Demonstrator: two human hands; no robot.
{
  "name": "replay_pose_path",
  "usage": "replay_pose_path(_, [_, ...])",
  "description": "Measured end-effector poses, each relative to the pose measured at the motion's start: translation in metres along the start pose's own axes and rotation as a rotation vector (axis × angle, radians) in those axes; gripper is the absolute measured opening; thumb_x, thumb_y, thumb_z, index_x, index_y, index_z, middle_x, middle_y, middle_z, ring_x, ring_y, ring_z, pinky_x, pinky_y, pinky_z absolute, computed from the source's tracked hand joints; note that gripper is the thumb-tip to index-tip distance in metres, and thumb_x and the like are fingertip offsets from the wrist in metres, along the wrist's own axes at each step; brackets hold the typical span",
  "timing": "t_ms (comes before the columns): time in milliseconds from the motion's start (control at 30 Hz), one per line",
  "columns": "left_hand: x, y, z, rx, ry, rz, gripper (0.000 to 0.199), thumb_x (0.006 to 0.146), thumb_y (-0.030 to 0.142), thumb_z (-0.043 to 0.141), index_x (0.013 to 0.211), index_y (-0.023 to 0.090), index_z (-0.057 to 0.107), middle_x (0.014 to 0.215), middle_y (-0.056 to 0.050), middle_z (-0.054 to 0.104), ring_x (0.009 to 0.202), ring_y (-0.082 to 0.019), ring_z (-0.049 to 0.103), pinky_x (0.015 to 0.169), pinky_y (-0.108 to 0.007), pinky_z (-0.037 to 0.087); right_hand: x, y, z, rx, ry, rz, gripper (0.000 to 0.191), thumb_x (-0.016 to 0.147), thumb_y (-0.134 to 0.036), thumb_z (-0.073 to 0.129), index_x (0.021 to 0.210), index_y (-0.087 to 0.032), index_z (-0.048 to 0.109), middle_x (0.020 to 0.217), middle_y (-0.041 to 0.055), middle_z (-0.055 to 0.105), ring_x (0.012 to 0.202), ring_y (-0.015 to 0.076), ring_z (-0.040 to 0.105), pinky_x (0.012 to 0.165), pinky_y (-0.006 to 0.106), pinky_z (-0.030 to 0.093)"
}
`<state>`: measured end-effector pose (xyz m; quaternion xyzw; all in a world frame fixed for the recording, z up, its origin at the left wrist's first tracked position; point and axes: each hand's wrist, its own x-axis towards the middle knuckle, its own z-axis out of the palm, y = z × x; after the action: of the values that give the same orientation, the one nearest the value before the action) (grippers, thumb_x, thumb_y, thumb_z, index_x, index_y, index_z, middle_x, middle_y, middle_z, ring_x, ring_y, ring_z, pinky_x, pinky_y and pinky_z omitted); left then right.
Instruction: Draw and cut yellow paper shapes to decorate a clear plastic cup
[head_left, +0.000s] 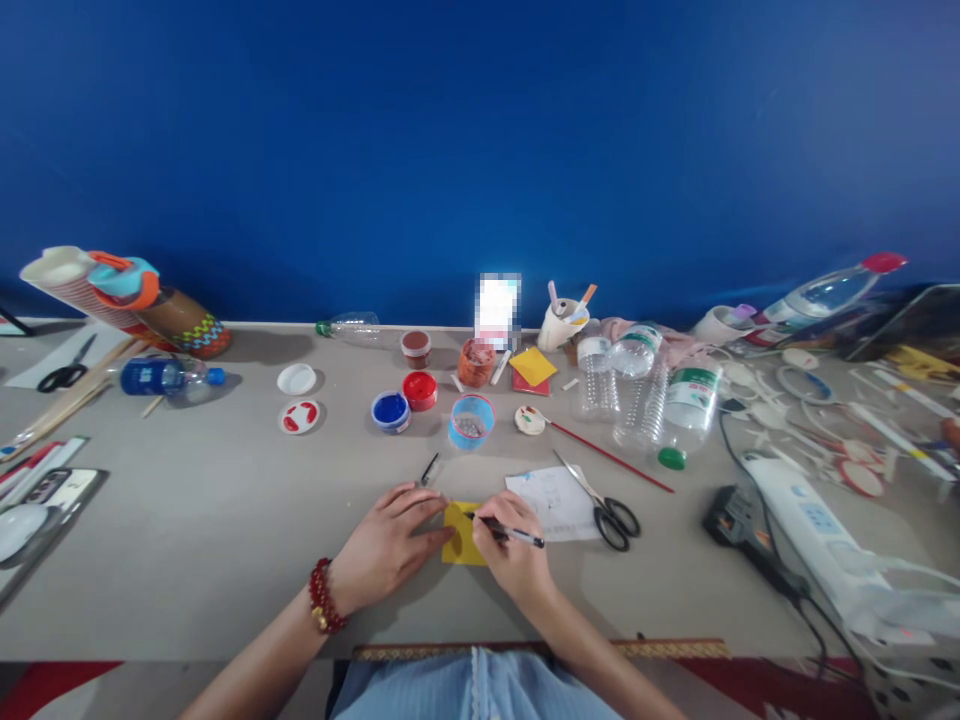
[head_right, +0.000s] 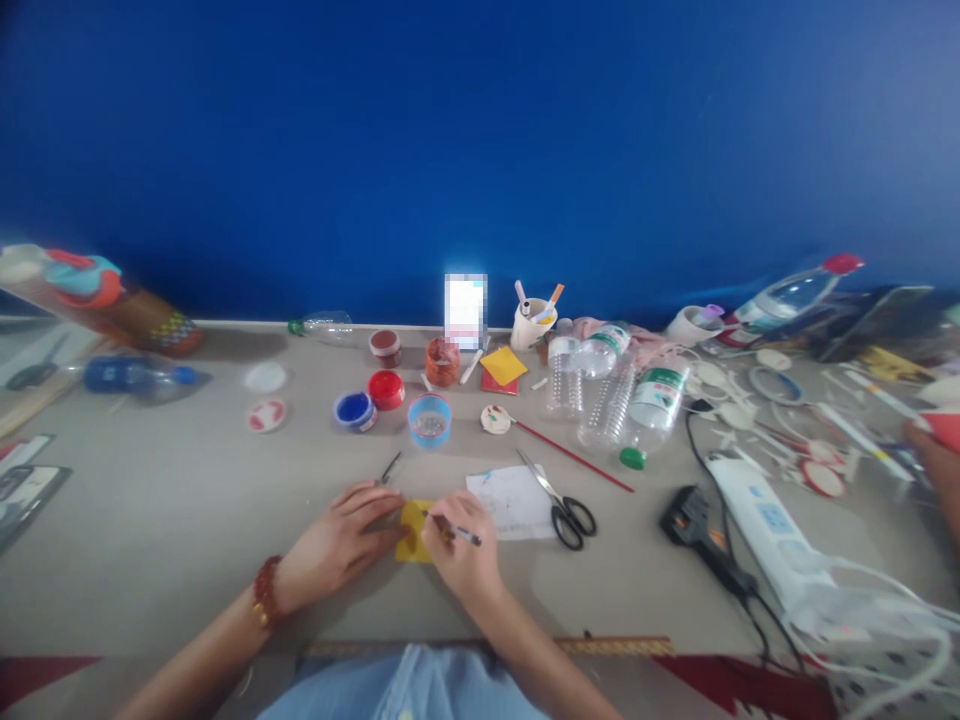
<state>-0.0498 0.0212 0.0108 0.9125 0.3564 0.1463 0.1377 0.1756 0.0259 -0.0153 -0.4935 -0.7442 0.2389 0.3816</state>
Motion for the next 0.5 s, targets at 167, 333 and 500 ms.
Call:
replay_pose_path(167, [0.0004,0.0006,-0.0007,-0.006,-0.006,-0.002,0.033,0.094,0.02,0.049,0.122,0.031,0.061,0.13,-0.005,0.058,0.125,-0.021,0.047,0.11,-0.044,0.033,-0.0002,-0.0002,0.0,-0.007,0.001,-0.002,0.015,0.083,-0.016,0.05,0.07,-0.02,0.056,0.063,-0.0001,0.055,0.066,0.0175,0.052,0.063,0.028,0.039])
replay_pose_path(333, [0.001,0.0015,-0.0013,-0.005,0.011,0.003,0.033,0.094,0.019,0.049,0.121,0.031,0.062,0.128,-0.005,0.059,0.125,-0.021,0.048,0.11,-0.043,0.034,-0.001,0.0004,0.0001,0.005,0.007,-0.011,0.015,0.083,-0.016,0.05,0.07,-0.021,0.056,0.062,-0.0006,0.055,0.066,0.0172,0.052,0.063,0.028,0.039])
replay_pose_path(500, [0.0003,0.0012,-0.0002,-0.001,0.002,-0.005,0.032,0.094,0.019,0.048,0.121,0.031,0.062,0.129,-0.005,0.058,0.125,-0.021,0.047,0.11,-0.044,0.033,-0.0006,-0.0004,-0.0004,-0.001,0.005,-0.009,0.014,0.083,-0.016,0.051,0.07,-0.021,0.056,0.062,-0.0003,0.056,0.066,0.0175,0.053,0.064,0.028,0.039])
